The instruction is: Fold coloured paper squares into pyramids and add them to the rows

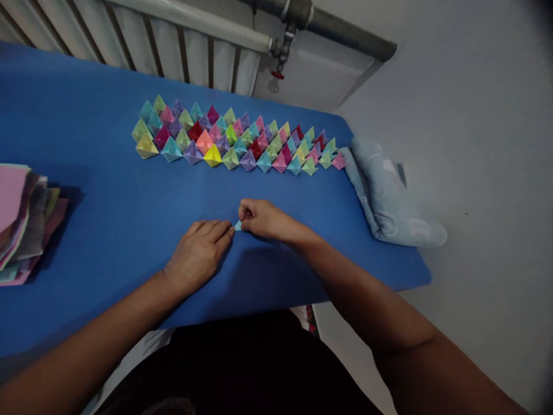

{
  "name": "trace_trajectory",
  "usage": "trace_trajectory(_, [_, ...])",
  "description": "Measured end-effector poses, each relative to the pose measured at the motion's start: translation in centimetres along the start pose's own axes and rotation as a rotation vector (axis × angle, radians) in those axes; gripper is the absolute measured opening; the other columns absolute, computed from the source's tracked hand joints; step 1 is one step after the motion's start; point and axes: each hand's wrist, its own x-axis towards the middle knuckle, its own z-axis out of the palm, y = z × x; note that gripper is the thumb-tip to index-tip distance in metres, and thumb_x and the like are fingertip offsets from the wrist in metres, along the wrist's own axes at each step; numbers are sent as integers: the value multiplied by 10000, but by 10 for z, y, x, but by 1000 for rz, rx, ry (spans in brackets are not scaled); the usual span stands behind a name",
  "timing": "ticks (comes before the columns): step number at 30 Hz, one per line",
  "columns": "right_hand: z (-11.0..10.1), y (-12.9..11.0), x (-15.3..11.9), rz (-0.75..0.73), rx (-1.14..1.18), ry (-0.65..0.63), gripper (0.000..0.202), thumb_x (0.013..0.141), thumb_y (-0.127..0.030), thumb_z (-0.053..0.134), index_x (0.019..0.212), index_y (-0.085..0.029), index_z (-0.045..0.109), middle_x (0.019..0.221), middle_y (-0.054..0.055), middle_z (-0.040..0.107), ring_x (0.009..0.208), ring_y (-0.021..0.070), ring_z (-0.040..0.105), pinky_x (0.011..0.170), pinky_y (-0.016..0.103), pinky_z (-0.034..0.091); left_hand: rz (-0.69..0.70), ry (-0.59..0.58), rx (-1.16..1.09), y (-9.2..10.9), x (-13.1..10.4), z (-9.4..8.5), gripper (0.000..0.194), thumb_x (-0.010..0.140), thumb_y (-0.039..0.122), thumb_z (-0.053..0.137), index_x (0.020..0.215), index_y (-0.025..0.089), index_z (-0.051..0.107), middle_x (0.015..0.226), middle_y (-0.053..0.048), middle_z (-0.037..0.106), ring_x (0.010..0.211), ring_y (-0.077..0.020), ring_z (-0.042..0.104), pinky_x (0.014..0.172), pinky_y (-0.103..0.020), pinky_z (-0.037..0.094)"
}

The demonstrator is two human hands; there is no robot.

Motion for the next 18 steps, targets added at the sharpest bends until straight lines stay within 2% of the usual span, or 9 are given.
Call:
trace_trajectory(5, [-1,-2,0,28,14,-25,216,661,-8,581,684,-205,495,562,-84,465,547,86,432,518,222,294,-16,-13,-48,0,0,1,374,981,137,371,1184,82,679,1137,-201,705,991,-304,650,818,-467,513])
trace_trajectory(18, [0,2,-1,-56,138,28,228,598,19,566,632,-199,509,537,-85,468,529,83,416,509,219,287,-5,6,14,-2,-2,7,327,957,122,427,1167,98,677,1143,-189,704,989,-298,655,819,-457,515])
